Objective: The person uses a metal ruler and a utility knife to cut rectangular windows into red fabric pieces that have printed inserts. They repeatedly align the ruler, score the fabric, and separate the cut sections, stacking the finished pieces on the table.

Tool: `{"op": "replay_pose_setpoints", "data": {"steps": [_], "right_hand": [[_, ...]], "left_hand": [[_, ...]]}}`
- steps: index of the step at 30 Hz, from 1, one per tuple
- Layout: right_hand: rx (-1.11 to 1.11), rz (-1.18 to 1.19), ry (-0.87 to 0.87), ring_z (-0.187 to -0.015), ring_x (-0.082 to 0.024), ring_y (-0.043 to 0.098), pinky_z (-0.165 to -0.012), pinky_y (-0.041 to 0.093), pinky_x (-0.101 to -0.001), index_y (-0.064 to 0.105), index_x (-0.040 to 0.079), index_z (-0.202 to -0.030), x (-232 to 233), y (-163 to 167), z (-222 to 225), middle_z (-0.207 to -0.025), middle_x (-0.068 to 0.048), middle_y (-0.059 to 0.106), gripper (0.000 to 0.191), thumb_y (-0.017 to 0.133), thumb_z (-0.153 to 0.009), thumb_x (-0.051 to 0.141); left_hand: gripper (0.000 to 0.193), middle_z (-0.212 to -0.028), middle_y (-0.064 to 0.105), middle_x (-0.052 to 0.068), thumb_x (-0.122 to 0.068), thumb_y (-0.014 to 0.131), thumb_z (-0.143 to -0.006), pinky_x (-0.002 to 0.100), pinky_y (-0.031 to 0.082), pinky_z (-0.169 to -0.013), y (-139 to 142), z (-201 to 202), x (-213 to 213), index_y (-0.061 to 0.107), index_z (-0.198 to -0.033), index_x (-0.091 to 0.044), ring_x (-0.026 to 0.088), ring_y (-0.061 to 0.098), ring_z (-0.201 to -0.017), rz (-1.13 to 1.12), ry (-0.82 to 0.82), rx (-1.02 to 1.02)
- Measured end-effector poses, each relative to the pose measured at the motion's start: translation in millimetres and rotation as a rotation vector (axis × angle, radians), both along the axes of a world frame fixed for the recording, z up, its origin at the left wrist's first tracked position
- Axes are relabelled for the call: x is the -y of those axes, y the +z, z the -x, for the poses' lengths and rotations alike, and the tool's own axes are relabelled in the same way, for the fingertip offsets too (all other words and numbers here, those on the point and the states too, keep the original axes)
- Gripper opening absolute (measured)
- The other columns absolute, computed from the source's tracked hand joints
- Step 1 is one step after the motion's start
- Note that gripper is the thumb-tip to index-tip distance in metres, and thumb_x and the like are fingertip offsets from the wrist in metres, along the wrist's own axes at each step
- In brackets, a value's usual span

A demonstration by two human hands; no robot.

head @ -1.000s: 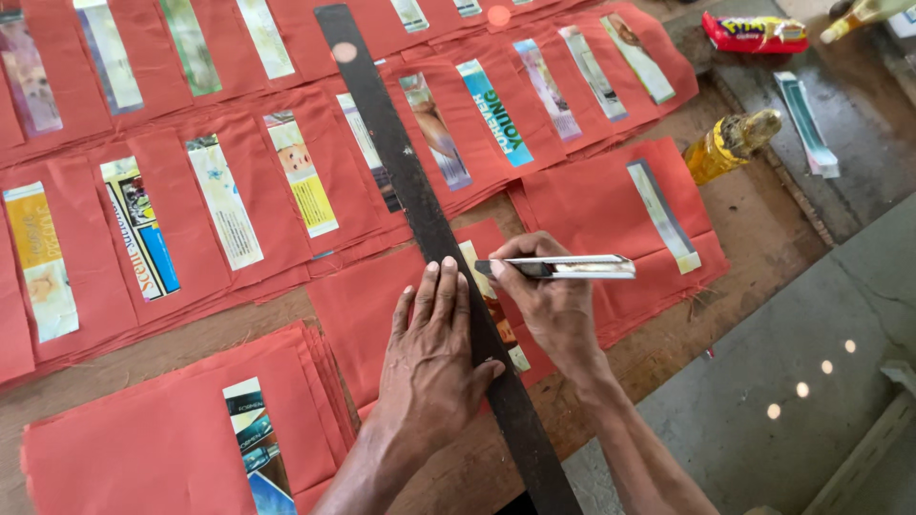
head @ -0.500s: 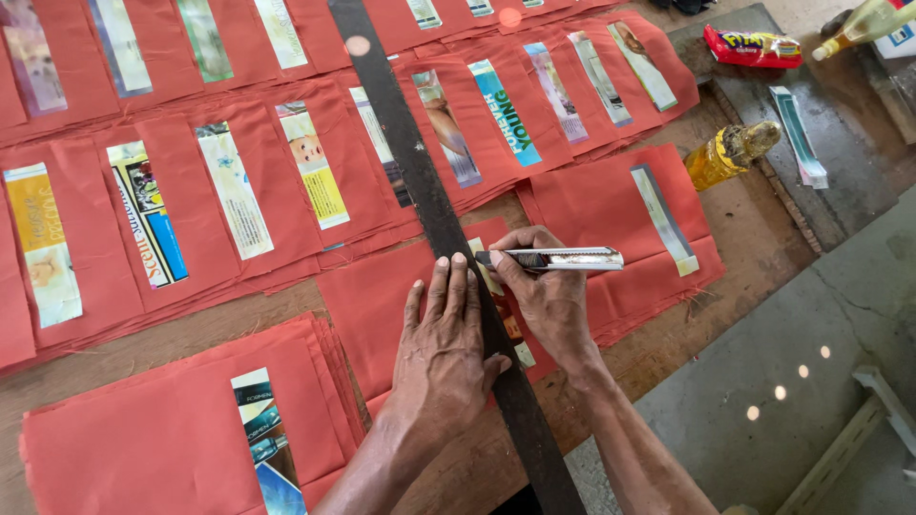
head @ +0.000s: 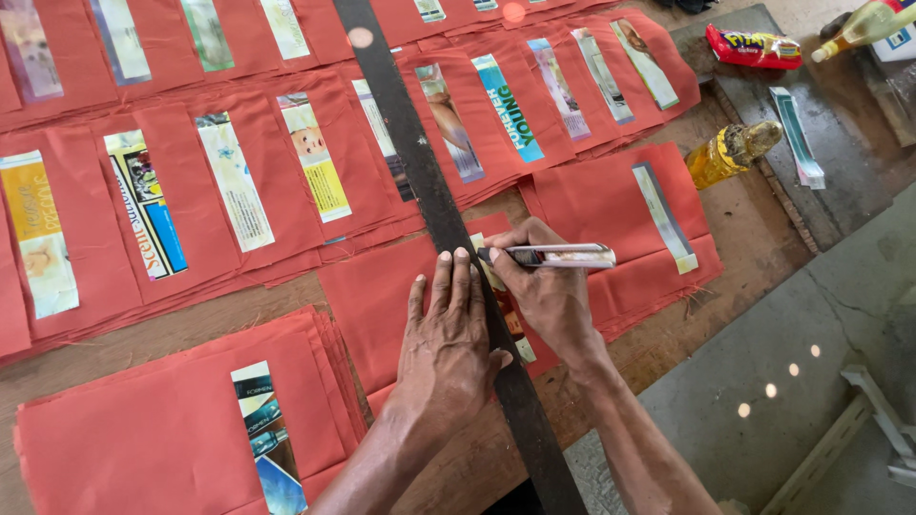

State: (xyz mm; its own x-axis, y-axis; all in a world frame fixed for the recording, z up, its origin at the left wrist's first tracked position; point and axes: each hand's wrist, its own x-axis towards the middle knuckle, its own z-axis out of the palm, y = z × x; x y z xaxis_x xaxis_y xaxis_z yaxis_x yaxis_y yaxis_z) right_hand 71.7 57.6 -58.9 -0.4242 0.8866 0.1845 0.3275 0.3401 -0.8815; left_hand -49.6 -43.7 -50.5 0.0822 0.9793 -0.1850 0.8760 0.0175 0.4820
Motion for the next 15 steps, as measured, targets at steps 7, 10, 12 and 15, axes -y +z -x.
{"op": "replay_pose_setpoints", "data": {"steps": [7,10,12,15], "right_hand": [[0.118,-0.040,0.065,-0.078,-0.004,0.063,-0.065,0.054,-0.0263,0.061,0.002,-0.095,-7,10,2,-0.088,-0.004,0.073,0.010,0.071,-0.095,0.002],[0.065,0.010,0.083,-0.079,-0.004,0.059,-0.066,0.052,-0.0261,0.062,0.002,-0.095,-5,9,0,-0.087,-0.005,0.070,0.009,0.071,-0.096,0.000],[0.054,0.017,0.090,-0.079,-0.004,0.059,-0.067,0.053,-0.0259,0.062,0.001,-0.095,-5,8,-1,-0.087,-0.006,0.070,0.009,0.071,-0.097,0.000],[0.050,0.006,0.108,-0.083,-0.005,0.064,-0.071,0.056,-0.0253,0.061,0.001,-0.095,-5,8,-3,-0.090,-0.006,0.073,0.010,0.071,-0.097,0.001]], "left_hand": [[0.102,-0.161,0.009,0.033,-0.035,0.077,-0.078,0.064,0.012,-0.118,-2,-8,-5,0.021,-0.150,0.012,0.047,0.007,-0.151,-0.013,0.016,0.020],[0.101,-0.165,0.009,0.033,-0.031,0.078,-0.079,0.063,0.013,-0.118,-3,-10,-7,0.021,-0.151,0.012,0.047,0.007,-0.151,0.025,0.025,-0.009],[0.103,-0.165,0.009,0.034,-0.031,0.078,-0.079,0.064,0.012,-0.117,-2,-11,-7,0.021,-0.153,0.013,0.048,0.007,-0.150,0.016,0.022,-0.021],[0.101,-0.163,0.008,0.036,-0.028,0.077,-0.079,0.067,0.010,-0.115,-1,-12,-8,0.022,-0.153,0.013,0.052,0.005,-0.152,0.016,0.010,-0.040]]}}
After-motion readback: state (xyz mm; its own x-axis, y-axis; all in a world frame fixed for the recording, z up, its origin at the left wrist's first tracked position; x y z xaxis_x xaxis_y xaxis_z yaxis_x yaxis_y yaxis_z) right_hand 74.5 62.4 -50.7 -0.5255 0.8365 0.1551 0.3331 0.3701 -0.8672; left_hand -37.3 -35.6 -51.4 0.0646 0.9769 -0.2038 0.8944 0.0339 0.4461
